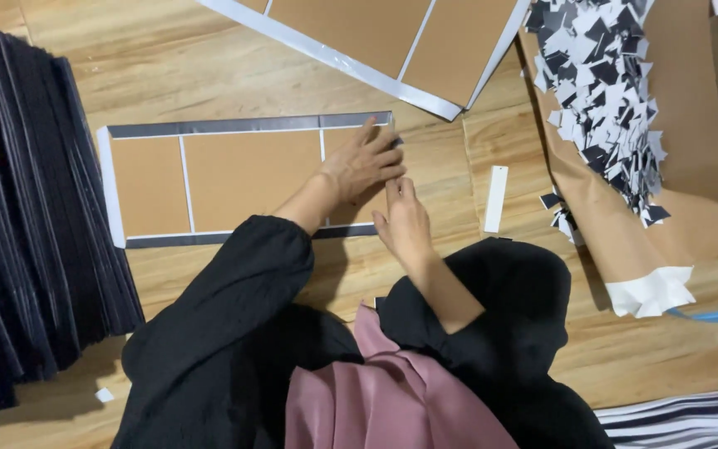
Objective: The person sits on the floor and applies white tape to the edges of rectangular cardboard pieces. They smooth the tape with a small white tool, flip the pieces, and stack them with others. The person repeats this process for multiple pieces.
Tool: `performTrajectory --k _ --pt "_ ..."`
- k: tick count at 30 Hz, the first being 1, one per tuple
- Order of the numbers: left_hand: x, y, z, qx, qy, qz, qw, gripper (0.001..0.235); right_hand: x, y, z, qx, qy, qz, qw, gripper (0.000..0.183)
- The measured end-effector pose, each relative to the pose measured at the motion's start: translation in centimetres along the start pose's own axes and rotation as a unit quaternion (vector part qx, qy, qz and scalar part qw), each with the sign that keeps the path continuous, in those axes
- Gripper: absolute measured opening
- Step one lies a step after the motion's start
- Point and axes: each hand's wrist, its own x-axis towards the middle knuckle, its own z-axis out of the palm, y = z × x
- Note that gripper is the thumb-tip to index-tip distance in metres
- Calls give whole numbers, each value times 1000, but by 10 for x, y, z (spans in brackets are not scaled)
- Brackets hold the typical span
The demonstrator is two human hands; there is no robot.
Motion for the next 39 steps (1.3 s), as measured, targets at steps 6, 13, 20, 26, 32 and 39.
performTrajectory --k 6,13,20,26,32,39 --pt "-46 8 -21 -48 -65 -76 994 81 -16 70 -47 -19 86 166 982 58" --pt "-80 26 6 -158 59 -155 973 72 -21 91 -51 -75 101 278 952 53" --pt "-79 25 20 -151 113 -166 968 71 22 39 -29 -13 180 59 982 23" --pt "-80 25 24 -163 107 -172 966 71 82 -12 2 -44 198 -80 976 24" --pt "-81 25 18 -170 111 -171 964 73 22 -14 11 -80 152 -113 979 4" --pt "-80 25 17 -174 119 -170 963 76 -49 -1 38 -162 193 -156 955 14"
